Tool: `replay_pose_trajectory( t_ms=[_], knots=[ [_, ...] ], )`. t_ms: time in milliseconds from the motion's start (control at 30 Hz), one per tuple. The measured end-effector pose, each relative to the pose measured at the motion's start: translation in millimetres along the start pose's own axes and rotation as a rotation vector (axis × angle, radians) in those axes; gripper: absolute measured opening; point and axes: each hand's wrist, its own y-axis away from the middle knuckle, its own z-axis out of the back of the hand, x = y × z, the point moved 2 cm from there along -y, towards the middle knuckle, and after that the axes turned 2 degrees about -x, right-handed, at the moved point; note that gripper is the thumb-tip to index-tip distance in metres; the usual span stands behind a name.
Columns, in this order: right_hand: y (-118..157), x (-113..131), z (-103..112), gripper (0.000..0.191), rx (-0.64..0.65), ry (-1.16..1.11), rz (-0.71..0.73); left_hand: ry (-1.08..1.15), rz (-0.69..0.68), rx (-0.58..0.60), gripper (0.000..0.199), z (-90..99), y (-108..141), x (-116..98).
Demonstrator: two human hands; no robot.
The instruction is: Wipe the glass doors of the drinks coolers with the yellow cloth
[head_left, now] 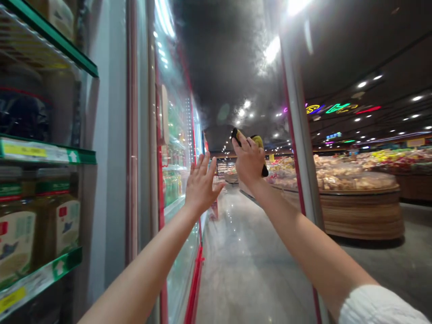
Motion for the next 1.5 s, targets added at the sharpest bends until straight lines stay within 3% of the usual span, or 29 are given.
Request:
replay_pose_trajectory(
  t_ms=[133, 233, 300, 400, 500, 600, 733, 833, 933, 1100, 1300, 1500],
  knots=[
    [-17.6, -18.1, 2.1, 0.051, 0.05, -0.021, 0.13, -0.008, -0.064, 0.035, 0.091, -6.0, -24.2, -15.8],
    [-38.2, -57.8, 5.4, 0.053, 0.051, -0.007, 0.081, -0.007, -0.039, 0.065, 0.091, -11.3, -42.6, -28.3],
    [-32.6, -86.9, 7.5, 0.055, 0.042, 0.015, 0.023, 0.003, -0.025, 0.09, 0.089, -15.8, -50.8, -37.3],
    [-1.6, -112.8, 8.1, 0.056, 0.002, 0.048, -0.034, 0.019, -0.047, 0.088, 0.09, -22.6, -55.3, -51.6],
    [13.7, -117.7, 2.0, 0.057, 0.036, 0.054, 0.018, 0.031, -0.114, 0.091, 0.092, -31.4, -55.8, -65.4],
    [-5.8, -124.5, -4.8, 0.058, 0.105, 0.003, 0.11, 0.038, -0.132, 0.117, 0.095, -41.8, -57.8, -74.5],
    [-22.9, -147.7, -8.0, 0.06, 0.098, -0.004, -0.033, 0.03, -0.123, 0.118, 0.098, -52.6, -60.7, -76.5],
    [-2.4, -155.0, -11.9, 0.063, 0.095, 0.045, -0.162, 0.044, -0.133, 0.094, 0.101, -57.5, -61.2, -74.0],
    [13.4, -153.1, -18.6, 0.062, 0.1, 0.038, -0.109, 0.053, -0.13, 0.09, 0.102, -61.5, -61.3, -71.9],
    [16.1, -161.6, -34.7, 0.057, 0.059, -0.017, -0.092, 0.05, -0.121, 0.096, 0.102, -69.3, -60.1, -68.8],
    [56.1, -169.2, -58.8, 0.049, -0.023, -0.128, -0.059, 0.044, -0.106, 0.093, 0.097, -84.3, -59.7, -62.7],
    [46.4, -167.3, -74.7, 0.046, -0.048, -0.117, -0.091, 0.07, -0.098, 0.02, 0.089, -96.6, -56.2, -64.7]
  ],
)
